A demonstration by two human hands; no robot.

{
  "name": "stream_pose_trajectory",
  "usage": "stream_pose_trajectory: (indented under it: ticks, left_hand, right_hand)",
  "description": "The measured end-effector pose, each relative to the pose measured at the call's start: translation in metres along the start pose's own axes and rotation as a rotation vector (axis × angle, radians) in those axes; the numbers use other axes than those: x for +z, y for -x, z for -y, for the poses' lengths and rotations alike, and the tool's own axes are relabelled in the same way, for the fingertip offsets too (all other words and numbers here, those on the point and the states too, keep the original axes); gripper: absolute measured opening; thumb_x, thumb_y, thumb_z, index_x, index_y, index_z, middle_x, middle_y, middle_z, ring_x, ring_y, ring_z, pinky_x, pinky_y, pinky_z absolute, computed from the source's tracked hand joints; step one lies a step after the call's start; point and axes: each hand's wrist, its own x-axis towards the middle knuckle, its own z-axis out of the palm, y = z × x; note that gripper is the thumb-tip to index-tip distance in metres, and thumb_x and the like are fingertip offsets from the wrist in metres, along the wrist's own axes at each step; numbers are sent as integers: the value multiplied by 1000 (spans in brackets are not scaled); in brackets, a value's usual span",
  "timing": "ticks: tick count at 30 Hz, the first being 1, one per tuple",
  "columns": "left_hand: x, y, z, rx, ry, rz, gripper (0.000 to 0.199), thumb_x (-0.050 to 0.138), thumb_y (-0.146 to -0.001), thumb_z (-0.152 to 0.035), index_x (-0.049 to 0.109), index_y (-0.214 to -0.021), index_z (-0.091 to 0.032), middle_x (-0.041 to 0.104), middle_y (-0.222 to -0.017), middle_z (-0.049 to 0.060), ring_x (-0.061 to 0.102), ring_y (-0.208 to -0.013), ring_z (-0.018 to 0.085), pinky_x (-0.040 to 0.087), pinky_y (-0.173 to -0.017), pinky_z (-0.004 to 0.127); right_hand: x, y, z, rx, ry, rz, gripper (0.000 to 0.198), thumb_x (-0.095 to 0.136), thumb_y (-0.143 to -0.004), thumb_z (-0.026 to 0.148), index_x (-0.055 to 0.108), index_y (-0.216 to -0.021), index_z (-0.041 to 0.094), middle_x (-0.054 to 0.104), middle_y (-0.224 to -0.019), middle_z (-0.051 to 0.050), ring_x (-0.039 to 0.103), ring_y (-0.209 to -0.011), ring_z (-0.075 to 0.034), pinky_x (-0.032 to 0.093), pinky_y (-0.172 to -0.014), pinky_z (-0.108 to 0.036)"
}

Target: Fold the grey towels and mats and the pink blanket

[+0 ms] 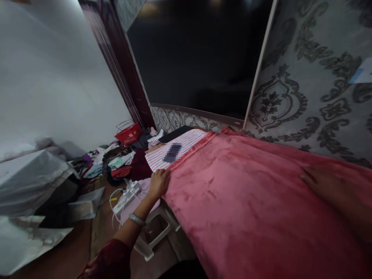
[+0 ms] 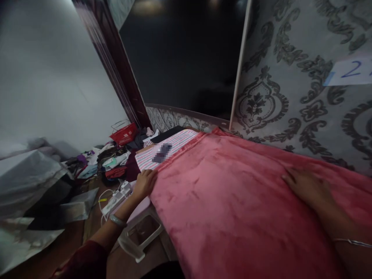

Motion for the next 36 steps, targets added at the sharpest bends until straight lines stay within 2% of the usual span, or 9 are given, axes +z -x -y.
stream_pose_trajectory:
  ticks: [4,8,12,15,20,24,28,31,36]
  left_hand:
    - [0,-10,6,-56,146,5,33,47,-94,-28,69,-117,-18,72,-107,13,64,-105,28,48,-90,39]
    - [-1,-19,26,-192,617,194,36,62,-85,-48,70,-95,-14,72,-85,8,67,-83,24,51,-75,33]
    - [-9,-10,45,-143,1163,516,63,82,-58,-66,71,-91,-14,74,-84,5,67,-85,24,55,-79,36]
    - [-8,1,54,-166,1272,580,67,87,-51,-64,72,-92,-13,74,-84,5,67,-82,23,55,-80,35]
    - [5,8,62,-295,1266,429,70,81,-52,-70,70,-92,-13,71,-77,2,64,-70,18,51,-66,30]
    - [7,7,63,-225,1192,371,66,77,-52,-71,68,-84,-15,67,-73,1,61,-73,19,48,-66,28]
    - [1,0,62,-125,976,303,53,69,-60,-70,58,-66,-18,53,-59,-3,51,-63,15,38,-58,25]
    - [-5,-8,53,-67,772,176,45,59,-74,-63,54,-64,-20,47,-56,-4,47,-59,13,34,-56,25]
    - [-11,-20,24,-45,378,61,33,48,-88,-49,59,-76,-20,63,-70,3,60,-70,19,39,-63,27]
  right_hand:
    - [-33,44,48,-76,-112,97,57,30,-92,41,71,-114,9,65,-131,-22,56,-128,-33,38,-114,-45]
    - [-48,109,85,-194,-182,125,50,36,-91,39,70,-119,15,67,-130,-16,57,-128,-30,39,-116,-46]
    - [-52,169,91,-182,-208,116,50,36,-90,41,69,-120,19,68,-127,-15,58,-128,-31,42,-115,-50]
    - [-53,198,88,-161,-206,91,53,36,-90,42,65,-127,17,64,-134,-17,53,-134,-32,39,-118,-51]
    - [-46,220,86,-134,-166,43,58,37,-91,41,56,-140,16,58,-142,-18,45,-141,-30,32,-122,-49]
    - [-39,225,87,-143,-127,11,60,34,-95,43,52,-145,14,55,-146,-17,41,-143,-29,30,-122,-48]
    - [-39,225,89,-149,-110,-1,60,34,-96,44,54,-144,13,56,-144,-18,43,-142,-30,31,-122,-48]
    - [-41,223,91,-135,-106,1,59,35,-95,44,56,-142,14,56,-145,-18,44,-141,-30,34,-120,-48]
    - [-47,220,99,-103,-86,17,59,32,-97,45,56,-143,16,55,-147,-15,45,-141,-29,34,-120,-47]
